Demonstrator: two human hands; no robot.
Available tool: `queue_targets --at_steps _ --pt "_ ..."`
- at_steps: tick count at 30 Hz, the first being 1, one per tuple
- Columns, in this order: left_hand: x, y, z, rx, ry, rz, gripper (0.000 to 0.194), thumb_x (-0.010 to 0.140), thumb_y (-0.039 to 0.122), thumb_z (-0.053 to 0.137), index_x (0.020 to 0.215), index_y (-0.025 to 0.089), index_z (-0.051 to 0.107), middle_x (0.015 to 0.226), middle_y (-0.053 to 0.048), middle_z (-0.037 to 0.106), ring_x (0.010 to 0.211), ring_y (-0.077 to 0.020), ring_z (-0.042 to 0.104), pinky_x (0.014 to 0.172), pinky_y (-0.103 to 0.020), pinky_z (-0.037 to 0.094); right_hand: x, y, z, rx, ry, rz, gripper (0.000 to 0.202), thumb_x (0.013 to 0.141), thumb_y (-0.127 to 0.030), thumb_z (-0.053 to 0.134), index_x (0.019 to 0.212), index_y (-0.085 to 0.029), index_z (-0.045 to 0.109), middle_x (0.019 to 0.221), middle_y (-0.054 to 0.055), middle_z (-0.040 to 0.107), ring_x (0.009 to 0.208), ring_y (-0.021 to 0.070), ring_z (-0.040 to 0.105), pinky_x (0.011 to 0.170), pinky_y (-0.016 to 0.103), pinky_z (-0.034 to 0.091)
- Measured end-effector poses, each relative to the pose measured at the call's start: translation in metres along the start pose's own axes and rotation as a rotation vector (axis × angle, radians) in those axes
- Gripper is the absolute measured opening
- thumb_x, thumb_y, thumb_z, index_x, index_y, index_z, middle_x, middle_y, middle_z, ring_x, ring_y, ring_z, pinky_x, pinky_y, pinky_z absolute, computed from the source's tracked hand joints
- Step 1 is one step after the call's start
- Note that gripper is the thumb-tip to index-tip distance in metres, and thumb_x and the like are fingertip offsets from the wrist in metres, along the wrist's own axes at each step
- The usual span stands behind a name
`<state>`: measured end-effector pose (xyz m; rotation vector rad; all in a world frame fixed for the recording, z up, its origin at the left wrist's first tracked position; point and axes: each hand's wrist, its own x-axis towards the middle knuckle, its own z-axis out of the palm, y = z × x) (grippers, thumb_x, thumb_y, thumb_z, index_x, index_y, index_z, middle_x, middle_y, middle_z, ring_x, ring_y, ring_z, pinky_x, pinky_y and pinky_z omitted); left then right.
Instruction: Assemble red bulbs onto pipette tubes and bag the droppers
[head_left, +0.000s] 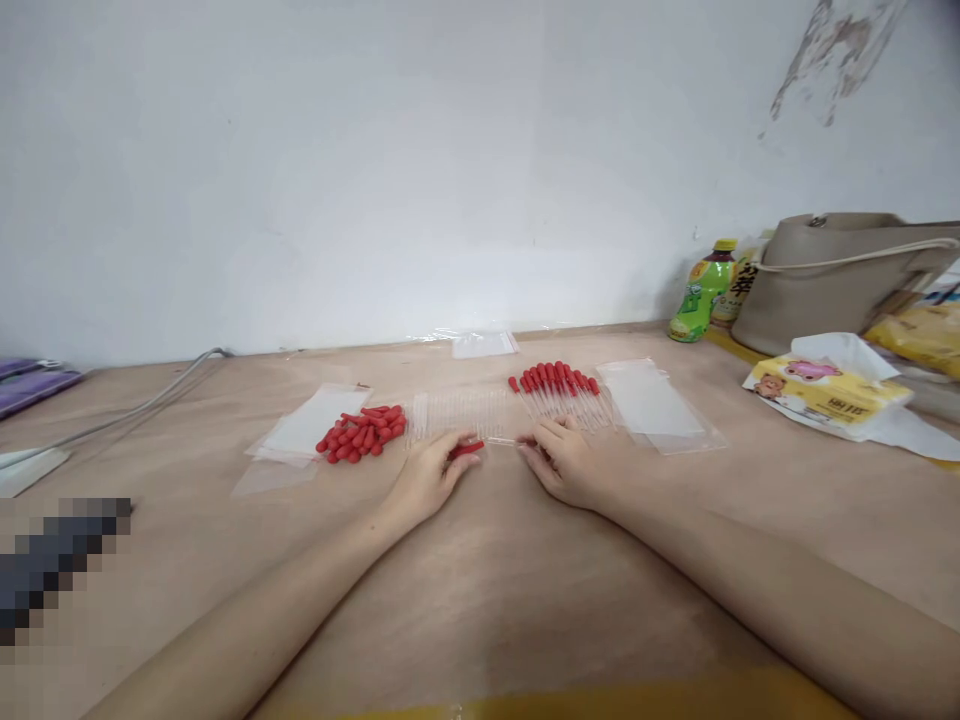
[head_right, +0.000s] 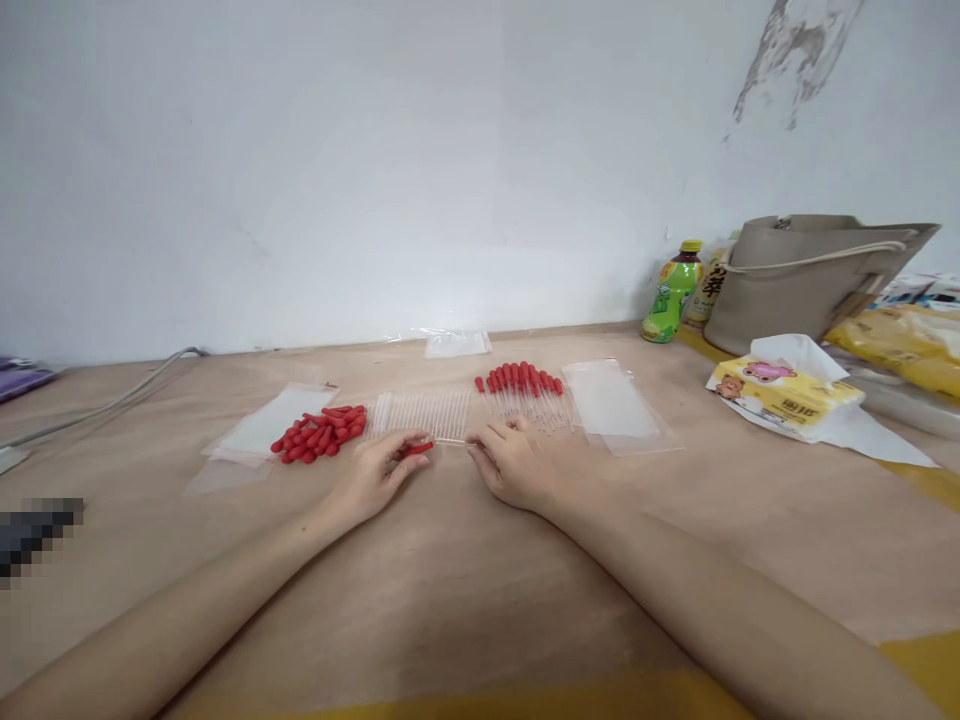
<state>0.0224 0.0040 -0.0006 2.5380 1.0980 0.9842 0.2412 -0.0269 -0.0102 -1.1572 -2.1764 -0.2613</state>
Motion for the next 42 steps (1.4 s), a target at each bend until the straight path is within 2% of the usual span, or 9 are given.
queue_targets --at_steps 4,13,16,20,25,29,35,42 --pt "-0.005 0.006 0.004 -0.064 -0.056 -0.007 0.015 0.082 0.026 0.051 0.091 0.019 0.061 0.086 -0.003 0.064 0.078 -0.0154 0.059 0.070 -0.027 0.046 0.000 -0.002 0.002 0.028 -0.007 -0.033 0.021 0.088 -0.023 0.035 0.086 -0.018 0.056 0.080 0.003 0.061 0.071 0.0127 0.051 0.074 0.029 0.032" --pt "-0.008 0.001 0.008 -0.151 -0.044 -0.114 0.022 0.084 0.032 0.047 0.092 0.017 0.061 0.078 -0.002 0.065 0.066 -0.0135 0.057 0.060 -0.024 0.045 0.003 -0.011 -0.006 -0.054 -0.053 -0.039 0.021 0.087 -0.025 0.039 0.083 -0.019 0.059 0.072 0.002 0.060 0.069 0.0134 0.049 0.068 0.028 0.030" --pt "-0.008 0.000 0.008 -0.151 -0.040 -0.091 0.022 0.084 0.032 0.047 0.090 0.018 0.063 0.074 -0.002 0.065 0.062 -0.0130 0.056 0.058 -0.023 0.044 0.005 -0.014 -0.012 -0.023 -0.096 -0.047 0.022 0.087 -0.024 0.040 0.080 -0.019 0.060 0.071 0.001 0.060 0.068 0.0126 0.049 0.068 0.028 0.030" --pt "-0.009 0.001 0.007 -0.196 -0.034 -0.030 0.019 0.083 0.029 0.049 0.088 0.018 0.064 0.081 -0.003 0.067 0.071 -0.0144 0.059 0.065 -0.024 0.045 0.008 -0.014 -0.018 0.018 -0.172 0.005 0.020 0.087 -0.027 0.042 0.081 -0.022 0.061 0.069 0.000 0.061 0.068 0.0134 0.048 0.065 0.028 0.030" --pt "-0.010 0.003 0.003 -0.220 -0.144 -0.001 0.017 0.084 0.025 0.048 0.085 0.019 0.064 0.080 -0.001 0.066 0.074 -0.0137 0.059 0.068 -0.023 0.045 0.007 -0.002 -0.012 0.110 -0.212 -0.056 0.020 0.086 -0.026 0.044 0.086 -0.024 0.064 0.075 0.000 0.063 0.067 0.0126 0.048 0.069 0.029 0.031" --pt "-0.010 0.004 0.003 -0.207 -0.209 -0.001 0.017 0.084 0.025 0.047 0.085 0.020 0.064 0.080 0.000 0.067 0.073 -0.0132 0.060 0.068 -0.023 0.045 0.004 0.007 -0.002 0.113 -0.175 -0.134 0.022 0.086 -0.022 0.042 0.085 -0.023 0.064 0.074 0.000 0.063 0.065 0.0112 0.048 0.072 0.030 0.028" --pt "-0.010 0.004 0.003 -0.191 -0.202 -0.031 0.017 0.083 0.026 0.048 0.085 0.019 0.064 0.078 -0.001 0.067 0.070 -0.0135 0.059 0.064 -0.023 0.045 0.004 0.007 0.000 -0.006 -0.076 -0.225 0.030 0.083 -0.011 0.037 0.090 -0.023 0.063 0.078 0.001 0.063 0.065 0.0100 0.050 0.072 0.031 0.024" --pt "-0.010 0.005 0.003 -0.175 -0.127 -0.029 0.018 0.083 0.027 0.049 0.086 0.019 0.065 0.076 -0.001 0.067 0.066 -0.0133 0.059 0.061 -0.023 0.044 0.004 -0.001 -0.001 -0.033 -0.073 -0.157 0.023 0.084 -0.021 0.040 0.084 -0.021 0.063 0.071 0.000 0.062 0.058 0.0098 0.048 0.068 0.030 0.024"
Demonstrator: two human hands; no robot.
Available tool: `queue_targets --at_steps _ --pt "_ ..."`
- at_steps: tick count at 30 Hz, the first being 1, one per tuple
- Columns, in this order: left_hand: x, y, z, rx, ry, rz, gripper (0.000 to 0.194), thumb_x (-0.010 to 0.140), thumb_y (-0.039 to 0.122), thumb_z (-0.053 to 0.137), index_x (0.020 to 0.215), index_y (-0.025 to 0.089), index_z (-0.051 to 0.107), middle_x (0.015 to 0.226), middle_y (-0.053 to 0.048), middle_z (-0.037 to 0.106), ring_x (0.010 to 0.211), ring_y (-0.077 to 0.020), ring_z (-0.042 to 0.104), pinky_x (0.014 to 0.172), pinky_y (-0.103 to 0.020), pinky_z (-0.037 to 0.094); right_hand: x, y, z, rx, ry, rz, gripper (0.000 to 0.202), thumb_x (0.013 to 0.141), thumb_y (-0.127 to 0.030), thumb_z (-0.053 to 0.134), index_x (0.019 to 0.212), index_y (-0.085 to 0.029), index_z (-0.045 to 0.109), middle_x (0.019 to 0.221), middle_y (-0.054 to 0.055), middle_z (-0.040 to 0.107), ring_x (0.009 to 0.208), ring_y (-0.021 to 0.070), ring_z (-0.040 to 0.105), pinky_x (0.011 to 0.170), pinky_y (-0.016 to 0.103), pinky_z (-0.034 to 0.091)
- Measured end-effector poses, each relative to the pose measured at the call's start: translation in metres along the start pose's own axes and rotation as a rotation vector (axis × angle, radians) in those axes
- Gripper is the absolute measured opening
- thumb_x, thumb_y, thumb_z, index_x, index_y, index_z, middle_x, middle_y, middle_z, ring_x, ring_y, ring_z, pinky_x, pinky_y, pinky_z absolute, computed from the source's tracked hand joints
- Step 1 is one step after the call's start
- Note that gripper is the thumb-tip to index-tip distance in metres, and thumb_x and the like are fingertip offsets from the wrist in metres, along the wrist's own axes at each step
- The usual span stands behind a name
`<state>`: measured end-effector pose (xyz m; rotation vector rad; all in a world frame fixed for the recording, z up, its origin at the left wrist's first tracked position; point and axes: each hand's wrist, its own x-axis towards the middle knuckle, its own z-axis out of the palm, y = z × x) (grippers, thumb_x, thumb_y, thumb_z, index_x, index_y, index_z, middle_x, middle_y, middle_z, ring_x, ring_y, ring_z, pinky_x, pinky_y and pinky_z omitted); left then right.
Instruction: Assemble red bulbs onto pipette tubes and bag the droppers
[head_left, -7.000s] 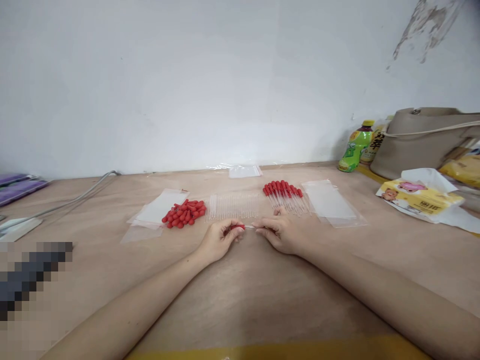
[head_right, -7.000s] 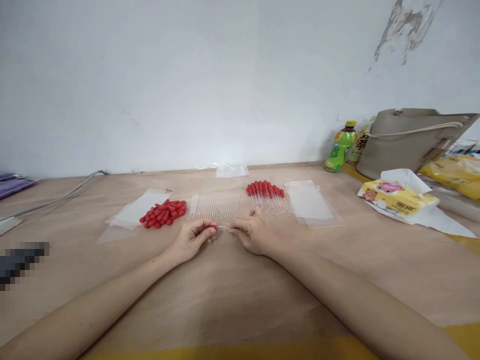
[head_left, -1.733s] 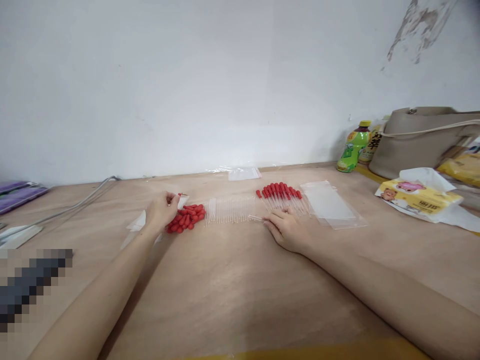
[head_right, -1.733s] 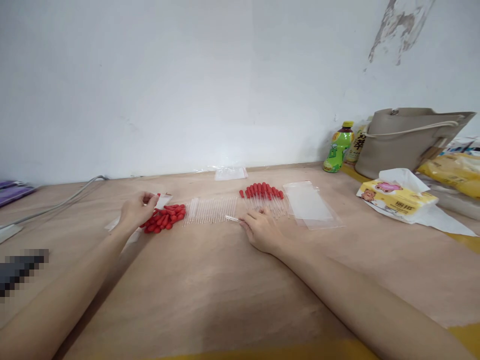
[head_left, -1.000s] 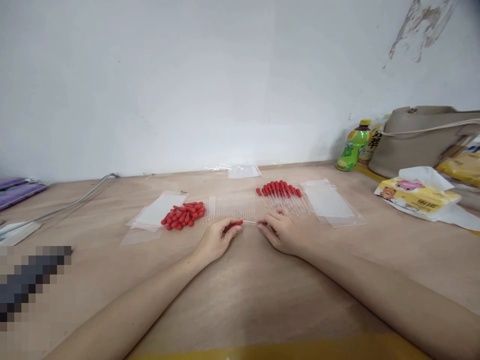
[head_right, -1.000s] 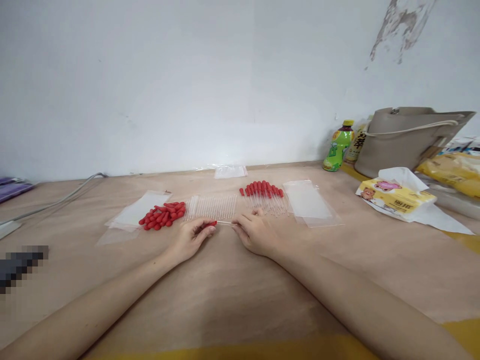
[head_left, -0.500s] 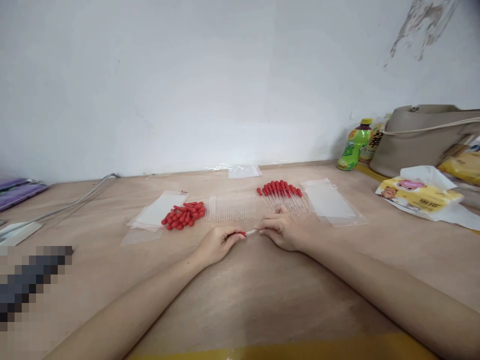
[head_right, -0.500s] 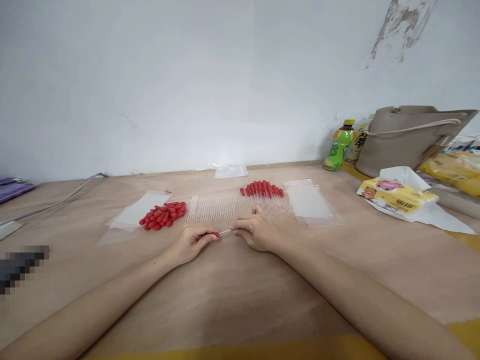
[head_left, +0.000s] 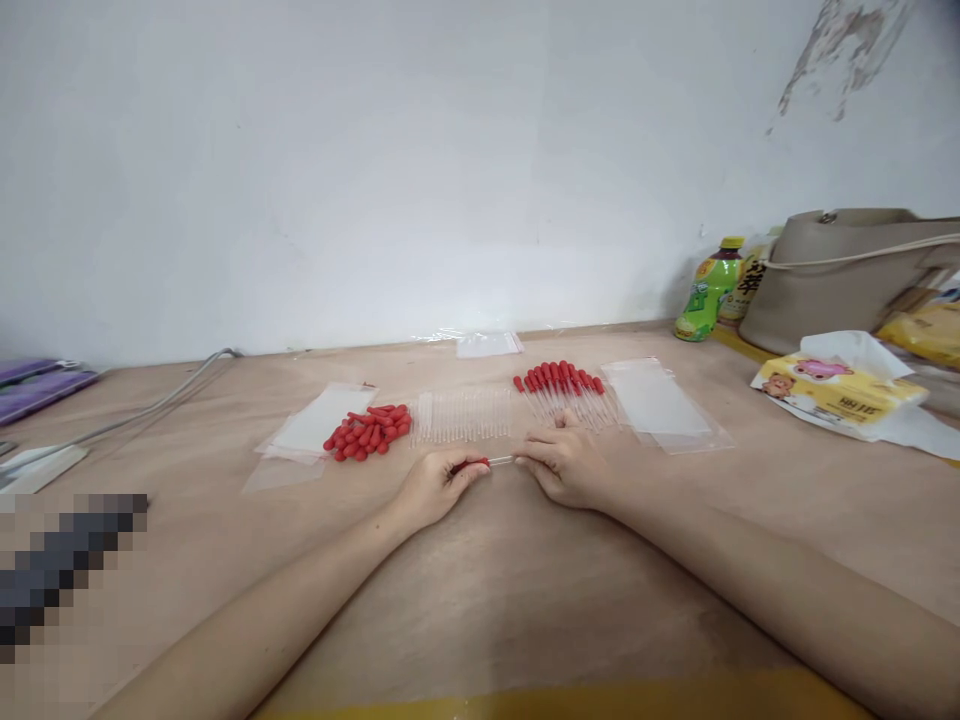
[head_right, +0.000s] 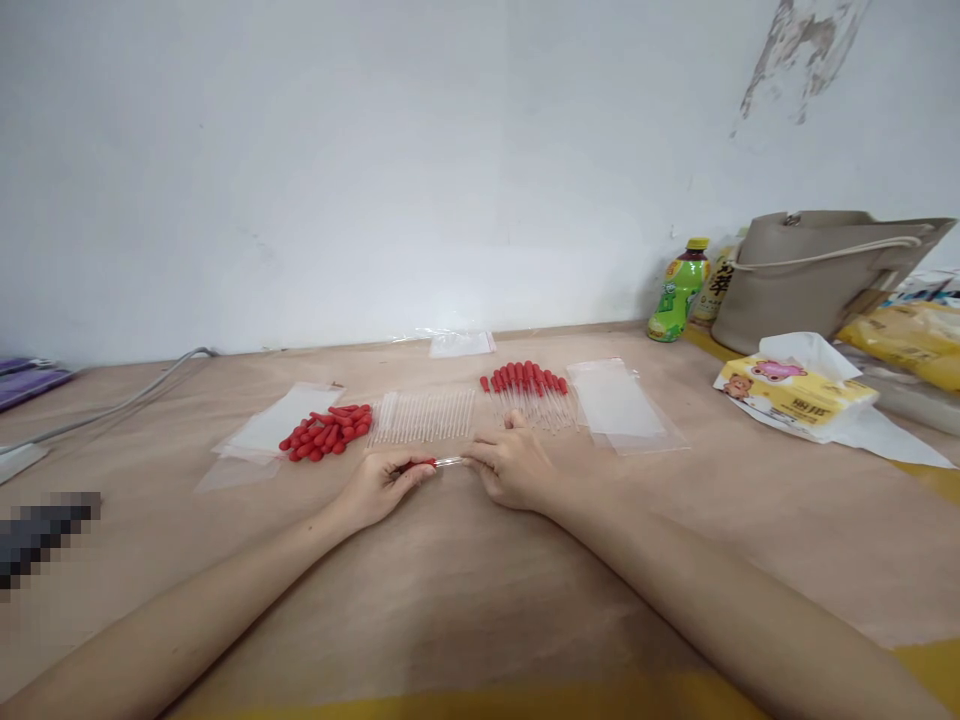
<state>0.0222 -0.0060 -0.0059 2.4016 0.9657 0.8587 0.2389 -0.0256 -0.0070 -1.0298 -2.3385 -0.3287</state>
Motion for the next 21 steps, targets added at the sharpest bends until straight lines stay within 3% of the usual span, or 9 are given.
queue_targets --at_steps 10,17,21 --pt "0.000 -0.001 0.001 -0.021 0.046 0.002 0.018 0.082 0.028 0.051 0.087 0.020 0.066 0.084 -0.002 0.068 0.073 -0.0147 0.062 0.068 -0.025 0.048 0.005 -0.005 -0.004 0.067 -0.172 0.151 0.030 0.088 -0.023 0.039 0.061 -0.019 0.053 0.057 -0.002 0.060 0.051 0.0097 0.046 0.068 0.029 0.029" --pt "0.001 -0.002 0.002 -0.109 0.021 -0.101 0.020 0.078 0.031 0.056 0.091 0.019 0.064 0.086 -0.002 0.068 0.074 -0.0156 0.063 0.068 -0.026 0.050 0.003 0.006 -0.009 0.166 -0.168 0.126 0.018 0.088 -0.026 0.042 0.085 -0.021 0.059 0.081 0.001 0.063 0.074 0.0126 0.054 0.074 0.029 0.034" --pt "0.001 -0.002 0.002 -0.079 0.007 -0.078 0.018 0.079 0.030 0.054 0.090 0.020 0.065 0.084 -0.002 0.068 0.072 -0.0153 0.061 0.066 -0.026 0.049 0.004 -0.001 -0.019 0.110 -0.179 0.139 0.017 0.086 -0.024 0.043 0.081 -0.020 0.059 0.078 0.001 0.063 0.074 0.0132 0.053 0.068 0.027 0.035"
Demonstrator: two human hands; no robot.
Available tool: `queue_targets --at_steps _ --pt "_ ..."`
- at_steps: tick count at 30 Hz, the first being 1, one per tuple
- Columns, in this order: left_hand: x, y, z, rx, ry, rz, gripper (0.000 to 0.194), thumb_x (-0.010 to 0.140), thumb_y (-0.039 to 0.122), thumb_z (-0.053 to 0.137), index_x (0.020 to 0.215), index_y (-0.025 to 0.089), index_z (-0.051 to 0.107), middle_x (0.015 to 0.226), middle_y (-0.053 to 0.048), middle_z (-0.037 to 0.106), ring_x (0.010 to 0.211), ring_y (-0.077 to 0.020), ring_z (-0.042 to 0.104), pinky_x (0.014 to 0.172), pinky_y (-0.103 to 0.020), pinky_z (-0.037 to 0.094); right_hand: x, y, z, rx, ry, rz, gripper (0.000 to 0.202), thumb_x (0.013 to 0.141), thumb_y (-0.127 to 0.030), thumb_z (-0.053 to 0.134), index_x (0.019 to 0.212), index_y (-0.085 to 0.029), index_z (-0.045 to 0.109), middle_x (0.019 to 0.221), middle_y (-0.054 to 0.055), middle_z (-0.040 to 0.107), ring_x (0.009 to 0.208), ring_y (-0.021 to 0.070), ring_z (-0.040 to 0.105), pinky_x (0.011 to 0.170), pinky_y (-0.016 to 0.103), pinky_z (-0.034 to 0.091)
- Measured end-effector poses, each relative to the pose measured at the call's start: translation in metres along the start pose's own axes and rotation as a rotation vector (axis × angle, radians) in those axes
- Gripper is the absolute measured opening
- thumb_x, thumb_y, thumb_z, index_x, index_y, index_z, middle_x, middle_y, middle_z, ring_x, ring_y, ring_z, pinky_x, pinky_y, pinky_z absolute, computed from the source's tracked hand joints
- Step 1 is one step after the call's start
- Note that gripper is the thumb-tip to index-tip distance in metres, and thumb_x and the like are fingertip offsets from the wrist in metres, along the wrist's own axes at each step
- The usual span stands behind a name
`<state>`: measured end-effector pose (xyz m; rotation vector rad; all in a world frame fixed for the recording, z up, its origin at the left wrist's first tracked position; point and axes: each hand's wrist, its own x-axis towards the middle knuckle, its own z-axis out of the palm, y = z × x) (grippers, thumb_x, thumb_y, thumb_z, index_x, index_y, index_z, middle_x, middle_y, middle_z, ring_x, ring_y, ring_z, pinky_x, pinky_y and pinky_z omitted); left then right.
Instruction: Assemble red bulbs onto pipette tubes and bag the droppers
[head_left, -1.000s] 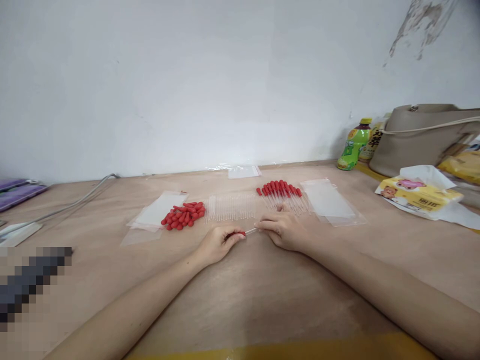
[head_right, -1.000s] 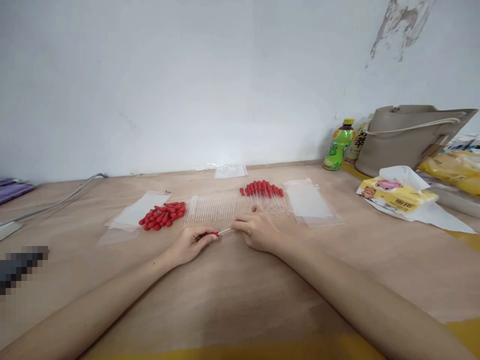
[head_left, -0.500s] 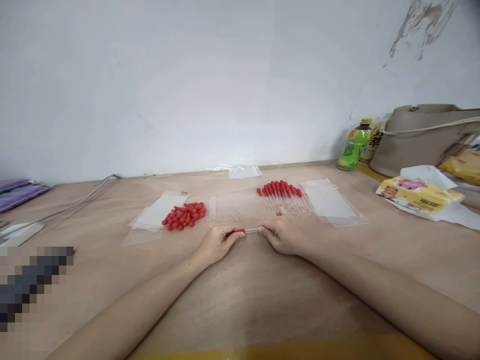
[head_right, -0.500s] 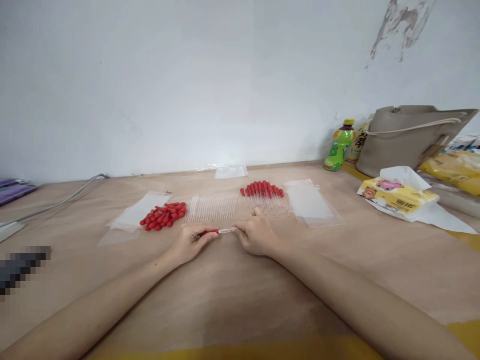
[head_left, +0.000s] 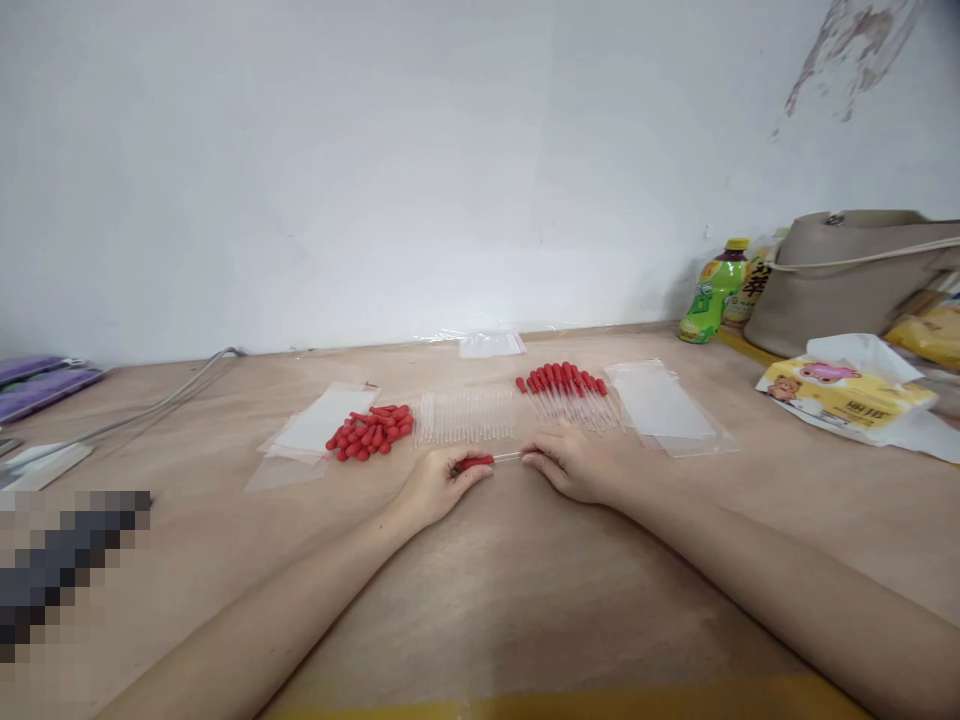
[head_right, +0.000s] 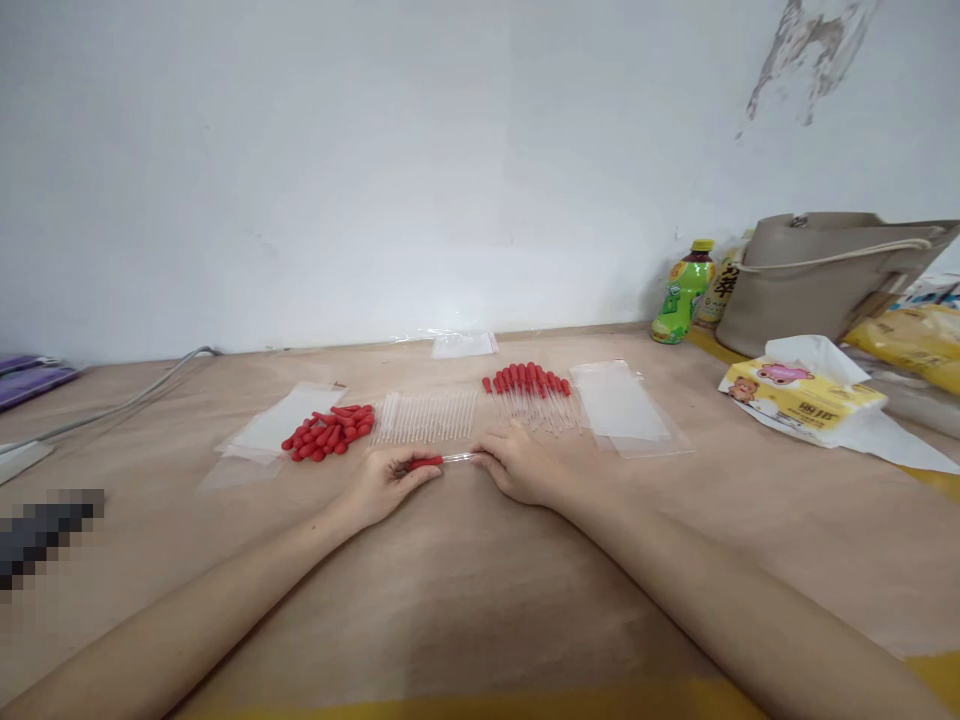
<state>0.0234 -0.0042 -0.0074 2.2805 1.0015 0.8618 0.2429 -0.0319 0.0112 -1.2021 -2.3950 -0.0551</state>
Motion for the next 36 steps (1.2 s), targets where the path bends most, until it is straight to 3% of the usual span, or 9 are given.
queue_targets --at_steps 5,15,31,36 --pt "-0.001 0.001 -0.001 0.020 0.014 0.042 0.016 0.080 0.028 0.053 0.086 0.019 0.065 0.077 0.000 0.067 0.067 -0.0132 0.059 0.061 -0.023 0.046 0.001 -0.010 -0.005 -0.070 0.032 -0.017 0.018 0.084 -0.022 0.044 0.080 -0.021 0.062 0.075 0.000 0.064 0.066 0.0129 0.050 0.065 0.028 0.032" --pt "-0.004 0.001 0.002 0.086 0.006 0.087 0.016 0.080 0.028 0.054 0.086 0.018 0.065 0.080 -0.001 0.068 0.071 -0.0138 0.061 0.063 -0.022 0.047 0.000 -0.016 0.006 -0.114 0.080 -0.017 0.027 0.085 -0.025 0.042 0.073 -0.021 0.065 0.061 0.001 0.061 0.058 0.0126 0.047 0.065 0.029 0.028" --pt "-0.004 -0.005 0.002 0.091 0.057 0.135 0.015 0.076 0.025 0.058 0.086 0.017 0.066 0.083 -0.003 0.070 0.074 -0.0160 0.065 0.066 -0.025 0.053 0.009 -0.015 0.022 0.290 -0.120 0.148 0.031 0.087 -0.026 0.037 0.066 -0.018 0.059 0.061 -0.003 0.060 0.055 0.0081 0.047 0.079 0.031 0.027" --pt "-0.004 -0.005 0.002 0.108 0.083 0.174 0.013 0.075 0.024 0.059 0.085 0.018 0.067 0.081 -0.003 0.070 0.073 -0.0161 0.065 0.065 -0.025 0.053 0.010 -0.011 0.027 0.450 -0.172 0.212 0.033 0.085 -0.031 0.036 0.067 -0.017 0.060 0.062 -0.002 0.059 0.058 0.0095 0.050 0.065 0.024 0.033"
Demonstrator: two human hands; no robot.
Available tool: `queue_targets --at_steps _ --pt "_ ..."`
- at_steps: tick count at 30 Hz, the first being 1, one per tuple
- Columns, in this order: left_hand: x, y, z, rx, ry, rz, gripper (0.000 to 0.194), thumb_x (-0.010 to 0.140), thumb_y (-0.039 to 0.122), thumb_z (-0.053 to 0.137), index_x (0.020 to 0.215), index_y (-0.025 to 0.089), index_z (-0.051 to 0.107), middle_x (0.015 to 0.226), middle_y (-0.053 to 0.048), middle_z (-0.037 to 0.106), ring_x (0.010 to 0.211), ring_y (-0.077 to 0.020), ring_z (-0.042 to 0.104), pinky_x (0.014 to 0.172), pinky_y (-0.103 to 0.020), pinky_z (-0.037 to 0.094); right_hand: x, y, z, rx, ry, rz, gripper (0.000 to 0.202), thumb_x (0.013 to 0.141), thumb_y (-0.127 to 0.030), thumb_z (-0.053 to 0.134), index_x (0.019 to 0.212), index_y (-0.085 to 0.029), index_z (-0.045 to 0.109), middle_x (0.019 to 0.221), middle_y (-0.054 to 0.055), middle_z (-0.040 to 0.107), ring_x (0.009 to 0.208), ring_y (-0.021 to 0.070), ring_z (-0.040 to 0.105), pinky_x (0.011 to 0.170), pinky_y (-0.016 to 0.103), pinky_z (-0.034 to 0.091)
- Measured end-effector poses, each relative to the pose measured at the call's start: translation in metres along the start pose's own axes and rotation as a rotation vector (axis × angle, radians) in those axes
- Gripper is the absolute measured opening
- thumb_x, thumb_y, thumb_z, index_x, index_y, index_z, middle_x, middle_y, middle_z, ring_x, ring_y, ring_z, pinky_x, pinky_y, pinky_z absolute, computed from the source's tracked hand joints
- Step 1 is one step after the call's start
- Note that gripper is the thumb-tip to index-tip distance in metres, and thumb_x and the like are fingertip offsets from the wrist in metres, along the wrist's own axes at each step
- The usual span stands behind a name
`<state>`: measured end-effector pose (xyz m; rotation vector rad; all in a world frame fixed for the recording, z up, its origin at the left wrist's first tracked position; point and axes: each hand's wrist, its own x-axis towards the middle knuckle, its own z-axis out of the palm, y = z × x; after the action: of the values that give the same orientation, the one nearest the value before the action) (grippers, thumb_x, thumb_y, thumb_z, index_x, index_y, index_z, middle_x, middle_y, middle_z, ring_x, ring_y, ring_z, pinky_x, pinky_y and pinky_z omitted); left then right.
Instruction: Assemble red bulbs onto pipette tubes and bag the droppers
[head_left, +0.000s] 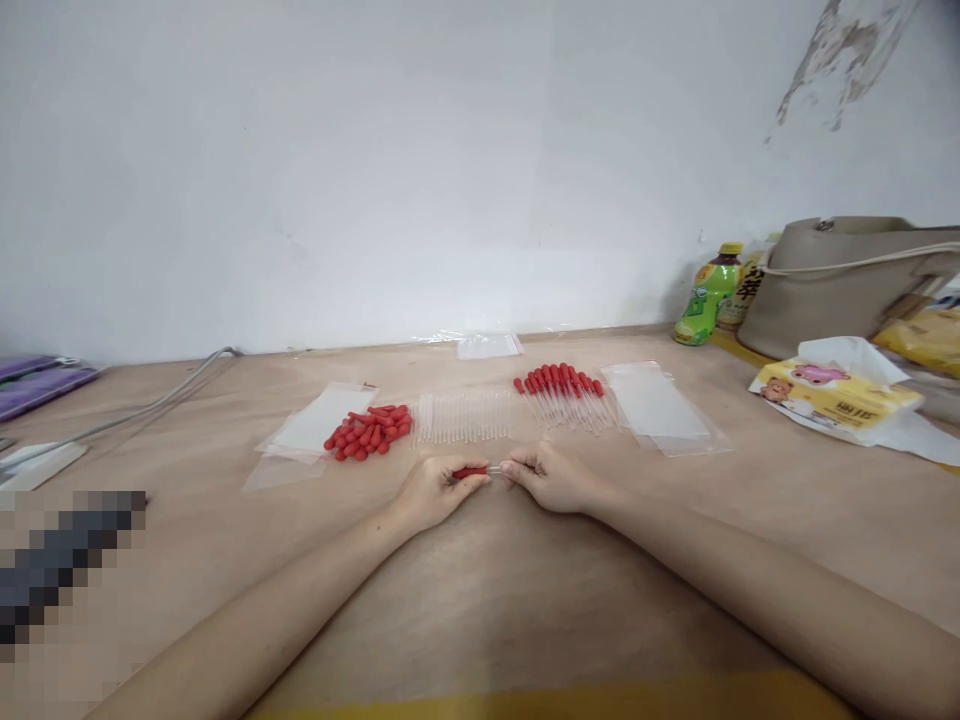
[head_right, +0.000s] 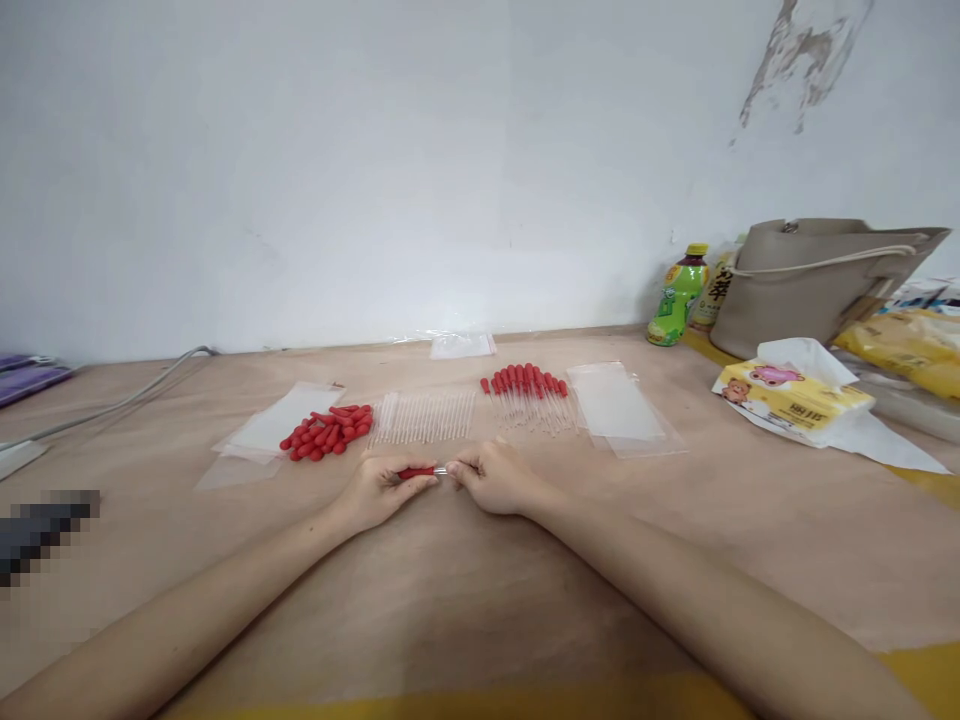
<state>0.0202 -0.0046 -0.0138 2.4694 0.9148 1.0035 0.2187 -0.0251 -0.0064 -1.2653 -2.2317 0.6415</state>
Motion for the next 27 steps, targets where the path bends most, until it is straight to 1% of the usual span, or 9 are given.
queue_targets --at_steps 3,6,9,11,14,18,20,22,27 --pt "0.001 -0.001 0.001 -0.007 -0.004 0.000 0.014 0.077 0.025 0.058 0.086 0.018 0.067 0.082 -0.003 0.070 0.074 -0.0163 0.065 0.066 -0.025 0.052 0.002 0.001 0.001 0.046 -0.024 0.029 0.034 0.085 -0.032 0.035 0.070 -0.018 0.061 0.066 -0.002 0.061 0.061 0.0103 0.051 0.062 0.023 0.034" --pt "0.003 -0.002 0.001 -0.058 -0.036 -0.065 0.016 0.079 0.026 0.056 0.088 0.018 0.066 0.086 -0.004 0.069 0.077 -0.0164 0.064 0.067 -0.026 0.052 0.003 -0.005 -0.003 -0.070 -0.020 0.018 0.033 0.086 -0.031 0.035 0.072 -0.019 0.063 0.070 -0.002 0.064 0.063 0.0109 0.053 0.074 0.028 0.033" --pt "0.004 -0.005 -0.001 -0.098 -0.055 -0.142 0.023 0.077 0.027 0.058 0.098 0.018 0.062 0.090 -0.004 0.067 0.077 -0.0157 0.063 0.069 -0.028 0.052 0.000 -0.013 -0.016 -0.262 -0.016 -0.019 0.030 0.084 -0.030 0.040 0.069 -0.021 0.064 0.066 -0.001 0.064 0.060 0.0113 0.051 0.080 0.033 0.030" --pt "0.003 -0.007 -0.004 -0.074 -0.015 -0.168 0.029 0.074 0.026 0.061 0.102 0.017 0.059 0.087 -0.004 0.066 0.073 -0.0148 0.062 0.067 -0.028 0.052 -0.001 -0.015 -0.029 -0.315 0.009 0.001 0.026 0.081 -0.029 0.043 0.068 -0.021 0.065 0.066 0.000 0.064 0.059 0.0114 0.051 0.073 0.029 0.032" --pt "0.003 -0.006 -0.008 -0.028 0.019 -0.203 0.032 0.072 0.025 0.063 0.102 0.016 0.058 0.080 -0.003 0.063 0.065 -0.0125 0.058 0.060 -0.025 0.050 0.004 -0.005 -0.050 -0.325 0.107 0.138 0.026 0.078 -0.027 0.043 0.063 -0.019 0.064 0.059 0.000 0.061 0.055 0.0108 0.048 0.056 0.023 0.031" --pt "0.004 0.000 -0.011 0.061 -0.023 -0.195 0.017 0.076 0.025 0.058 0.091 0.017 0.061 0.073 -0.001 0.060 0.059 -0.0105 0.053 0.056 -0.023 0.045 0.024 0.017 -0.066 -0.328 0.249 0.360 0.028 0.074 -0.032 0.046 0.054 -0.018 0.059 0.051 -0.001 0.056 0.052 0.0109 0.049 0.049 0.022 0.030" --pt "0.005 0.002 -0.012 0.113 -0.043 -0.156 0.012 0.079 0.025 0.053 0.079 0.017 0.062 0.069 0.000 0.058 0.059 -0.0105 0.051 0.056 -0.022 0.041 0.038 0.024 -0.065 -0.342 0.270 0.458 0.029 0.073 -0.035 0.047 0.054 -0.018 0.059 0.052 0.000 0.056 0.052 0.0116 0.050 0.048 0.022 0.031" --pt "0.005 0.002 -0.011 0.135 -0.056 -0.131 0.018 0.081 0.027 0.050 0.070 0.016 0.059 0.065 0.000 0.056 0.057 -0.0103 0.049 0.054 -0.022 0.038 0.050 0.029 -0.060 -0.380 0.294 0.527 0.028 0.073 -0.037 0.047 0.058 -0.018 0.061 0.056 0.002 0.059 0.055 0.0132 0.053 0.048 0.022 0.032" --pt "0.003 0.000 -0.010 0.147 -0.108 -0.135 0.028 0.081 0.035 0.049 0.060 0.016 0.047 0.055 0.003 0.046 0.051 -0.0092 0.043 0.050 -0.021 0.032 0.067 0.035 -0.043 -0.510 0.394 0.673 0.035 0.075 -0.046 0.044 0.076 -0.019 0.065 0.076 0.007 0.063 0.074 0.0215 0.058 0.062 0.030 0.040"
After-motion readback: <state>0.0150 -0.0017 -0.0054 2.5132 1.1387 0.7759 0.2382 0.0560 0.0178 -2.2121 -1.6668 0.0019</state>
